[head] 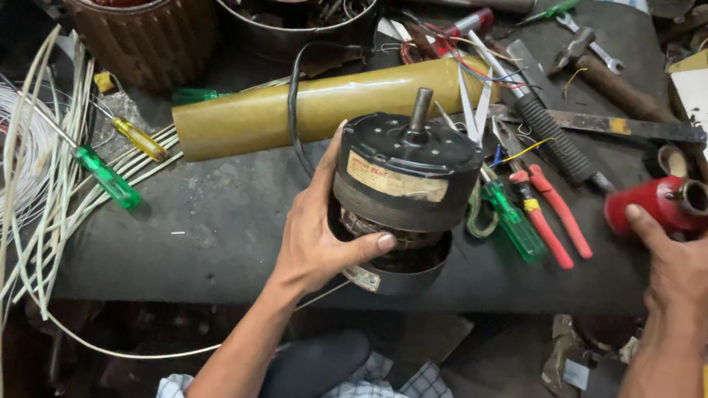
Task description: The person applies liquid from a red can to the motor housing, then disassembles the motor by separating the stator and end caps. They use a screwdriver to adjust or remove components from the stator windings.
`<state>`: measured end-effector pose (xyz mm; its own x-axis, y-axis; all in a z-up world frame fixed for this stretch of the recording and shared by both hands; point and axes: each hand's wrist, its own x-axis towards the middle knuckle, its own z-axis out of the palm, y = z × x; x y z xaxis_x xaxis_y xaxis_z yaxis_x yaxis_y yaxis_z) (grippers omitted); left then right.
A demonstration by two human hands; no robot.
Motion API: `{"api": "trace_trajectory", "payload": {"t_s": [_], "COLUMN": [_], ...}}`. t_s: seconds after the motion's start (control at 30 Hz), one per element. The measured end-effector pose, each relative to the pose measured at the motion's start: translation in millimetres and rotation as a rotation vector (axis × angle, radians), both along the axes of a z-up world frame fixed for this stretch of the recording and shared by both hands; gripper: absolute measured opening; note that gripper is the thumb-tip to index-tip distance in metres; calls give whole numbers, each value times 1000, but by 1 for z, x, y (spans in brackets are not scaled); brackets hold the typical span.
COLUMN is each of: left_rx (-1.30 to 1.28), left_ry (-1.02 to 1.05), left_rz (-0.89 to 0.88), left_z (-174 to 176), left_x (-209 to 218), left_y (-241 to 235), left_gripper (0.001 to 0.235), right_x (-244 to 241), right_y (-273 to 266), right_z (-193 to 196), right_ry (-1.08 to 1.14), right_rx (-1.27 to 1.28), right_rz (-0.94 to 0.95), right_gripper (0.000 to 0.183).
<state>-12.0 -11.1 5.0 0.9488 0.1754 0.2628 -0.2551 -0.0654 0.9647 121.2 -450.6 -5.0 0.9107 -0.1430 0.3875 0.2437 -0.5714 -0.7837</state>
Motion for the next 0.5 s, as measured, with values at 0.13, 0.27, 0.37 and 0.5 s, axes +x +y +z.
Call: {"api": "trace_trajectory", "payload": {"t_s": [0.13, 0.27, 0.37, 0.5], "left_rx": [42, 64, 85, 66], "left_ry": [-41, -96, -112, -112], "left_rz": [-19, -22, -13, -19], "left_z": [1, -1, -3, -8], "left_x": [-3, -4, -8, -7], "left_y": [-4, -11, -10, -15], "left_gripper": [126, 124, 125, 125], "right_x": [8, 1, -4, -6], "right_y": [-5, -6, 0, -7], "right_z": [-5, 5, 10, 16], "right_ry": [-12, 32, 9, -14], "right_rx": [18, -129, -226, -262], "right_rz": [14, -30, -37, -14], "right_gripper": [66, 69, 71, 70]}}
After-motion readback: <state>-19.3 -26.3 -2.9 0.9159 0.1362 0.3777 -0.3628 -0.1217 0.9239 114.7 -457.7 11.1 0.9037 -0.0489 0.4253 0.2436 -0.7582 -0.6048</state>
